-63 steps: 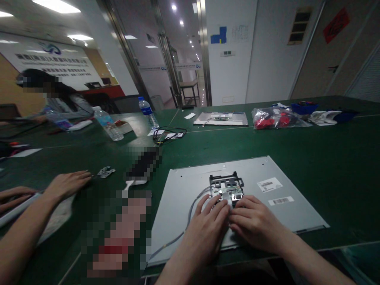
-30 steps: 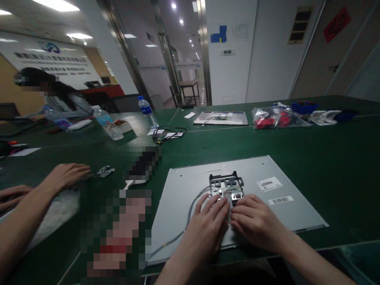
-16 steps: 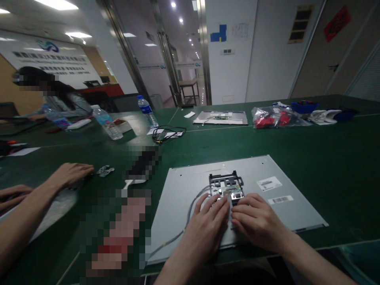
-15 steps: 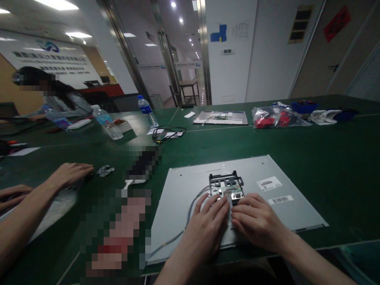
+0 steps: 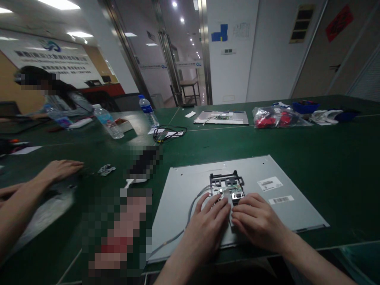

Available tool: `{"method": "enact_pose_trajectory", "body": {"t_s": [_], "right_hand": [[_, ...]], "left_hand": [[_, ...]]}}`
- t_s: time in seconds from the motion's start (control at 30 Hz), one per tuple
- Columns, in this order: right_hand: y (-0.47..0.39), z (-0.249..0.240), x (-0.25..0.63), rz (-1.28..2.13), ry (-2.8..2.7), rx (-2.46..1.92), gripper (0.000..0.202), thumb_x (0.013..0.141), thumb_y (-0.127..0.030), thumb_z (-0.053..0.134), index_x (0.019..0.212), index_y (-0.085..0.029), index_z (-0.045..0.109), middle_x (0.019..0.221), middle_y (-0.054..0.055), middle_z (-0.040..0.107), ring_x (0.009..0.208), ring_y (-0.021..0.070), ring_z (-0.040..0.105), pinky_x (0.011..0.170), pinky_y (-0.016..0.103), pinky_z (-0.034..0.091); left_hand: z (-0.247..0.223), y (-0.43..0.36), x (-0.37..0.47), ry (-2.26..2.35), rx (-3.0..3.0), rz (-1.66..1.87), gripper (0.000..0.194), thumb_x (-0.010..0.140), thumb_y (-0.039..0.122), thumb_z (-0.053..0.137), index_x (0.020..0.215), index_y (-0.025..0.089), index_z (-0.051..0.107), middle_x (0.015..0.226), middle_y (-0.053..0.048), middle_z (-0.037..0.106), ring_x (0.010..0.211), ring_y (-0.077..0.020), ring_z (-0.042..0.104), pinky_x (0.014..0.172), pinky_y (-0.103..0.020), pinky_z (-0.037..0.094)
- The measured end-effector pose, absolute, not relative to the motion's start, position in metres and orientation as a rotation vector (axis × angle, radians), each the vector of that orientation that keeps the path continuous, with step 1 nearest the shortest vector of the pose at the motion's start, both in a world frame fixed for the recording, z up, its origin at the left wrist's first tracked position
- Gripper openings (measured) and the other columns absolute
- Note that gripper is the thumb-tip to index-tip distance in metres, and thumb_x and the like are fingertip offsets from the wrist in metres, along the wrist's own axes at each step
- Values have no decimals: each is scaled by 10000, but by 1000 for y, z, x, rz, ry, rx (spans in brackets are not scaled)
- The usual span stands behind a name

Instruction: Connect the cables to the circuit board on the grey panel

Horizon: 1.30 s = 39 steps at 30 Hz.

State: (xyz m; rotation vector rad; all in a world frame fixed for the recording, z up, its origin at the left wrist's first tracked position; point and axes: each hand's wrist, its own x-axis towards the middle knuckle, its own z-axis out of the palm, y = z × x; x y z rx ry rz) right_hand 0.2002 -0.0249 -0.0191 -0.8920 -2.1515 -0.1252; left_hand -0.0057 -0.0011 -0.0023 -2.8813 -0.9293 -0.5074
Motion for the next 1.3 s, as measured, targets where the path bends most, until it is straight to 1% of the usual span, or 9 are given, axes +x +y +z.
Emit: {"method": "enact_pose_trajectory", "body": {"t_s": [0.13,0.47,0.67,0.83,1.03,1.3], "right_hand": [[-25,-18,200,-115,-2152,-895,127,932,-160,549,855,-196,643,863,29,712,823,175,599,792,352,446],[-24,-21,201,-87,-2170,-908,107,935,-156,546,887,-176,639,920,42,714,867,195,589,818,375,449],[-24,-23,202,-67,-2190,-923,98,939,-161,552,912,-174,645,966,51,716,910,199,595,848,378,443],[-23,-24,201,-43,-2186,-935,113,940,-157,546,944,-173,658,955,40,720,895,202,583,839,378,432],[-24,-24,200,13,-2193,-965,121,941,-170,547,966,-181,664,956,26,722,911,207,580,857,380,419],[-22,-29,200,50,-2240,-1003,144,915,-156,583,1020,-199,671,997,23,726,958,214,585,900,394,410]], "left_hand": [[-2,-1,-5,-929,-2897,-515,361,952,203,475,1302,220,561,1341,-54,602,1284,-243,495,1142,-479,277],[-1,-1,-5,-979,-2941,-433,362,960,201,461,1313,223,536,1379,-24,577,1308,-241,473,1153,-475,256],[0,-2,-4,-986,-2960,-422,364,968,220,454,1326,210,520,1379,-39,573,1313,-245,460,1159,-472,247],[1,-3,-3,-981,-2946,-435,359,974,218,446,1327,212,513,1368,-41,577,1314,-236,456,1158,-467,257],[-2,-2,-2,-999,-2976,-434,364,968,207,440,1326,196,511,1386,-48,560,1318,-251,449,1160,-495,255],[-2,-2,-2,-1007,-2979,-441,347,978,208,436,1316,195,511,1381,-51,564,1316,-254,454,1162,-500,256]]}}
